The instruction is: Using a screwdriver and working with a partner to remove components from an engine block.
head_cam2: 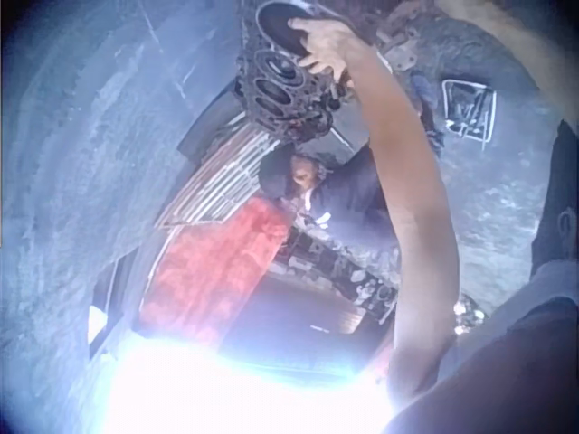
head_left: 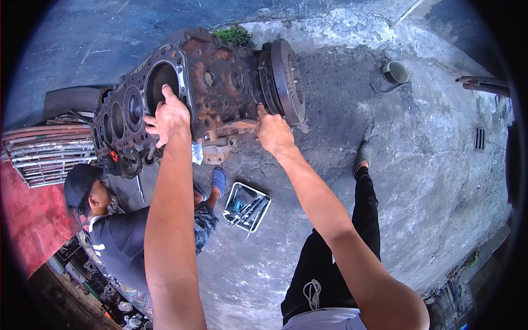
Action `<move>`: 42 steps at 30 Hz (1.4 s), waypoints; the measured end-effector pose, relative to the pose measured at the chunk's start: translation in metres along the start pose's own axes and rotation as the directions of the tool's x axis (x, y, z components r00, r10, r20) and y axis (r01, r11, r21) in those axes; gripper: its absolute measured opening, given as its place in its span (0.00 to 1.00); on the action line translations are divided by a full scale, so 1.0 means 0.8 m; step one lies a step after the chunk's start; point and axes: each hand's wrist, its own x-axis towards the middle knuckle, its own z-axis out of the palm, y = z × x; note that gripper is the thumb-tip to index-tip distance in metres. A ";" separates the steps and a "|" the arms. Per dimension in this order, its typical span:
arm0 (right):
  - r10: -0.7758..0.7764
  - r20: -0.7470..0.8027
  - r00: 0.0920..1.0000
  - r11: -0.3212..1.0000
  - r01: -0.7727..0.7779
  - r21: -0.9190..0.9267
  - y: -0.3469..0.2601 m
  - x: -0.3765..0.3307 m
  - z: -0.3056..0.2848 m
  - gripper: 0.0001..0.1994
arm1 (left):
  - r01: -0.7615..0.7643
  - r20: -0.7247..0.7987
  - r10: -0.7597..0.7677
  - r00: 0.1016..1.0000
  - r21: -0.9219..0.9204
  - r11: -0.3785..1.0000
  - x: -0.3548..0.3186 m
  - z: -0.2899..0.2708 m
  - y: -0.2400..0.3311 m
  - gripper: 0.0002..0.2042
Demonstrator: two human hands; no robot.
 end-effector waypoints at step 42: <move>-0.102 0.224 0.969 0.953 0.160 -0.256 0.020 0.051 -0.050 0.17 | -0.059 0.013 0.059 0.998 -0.033 0.998 0.014 0.009 -0.006 0.39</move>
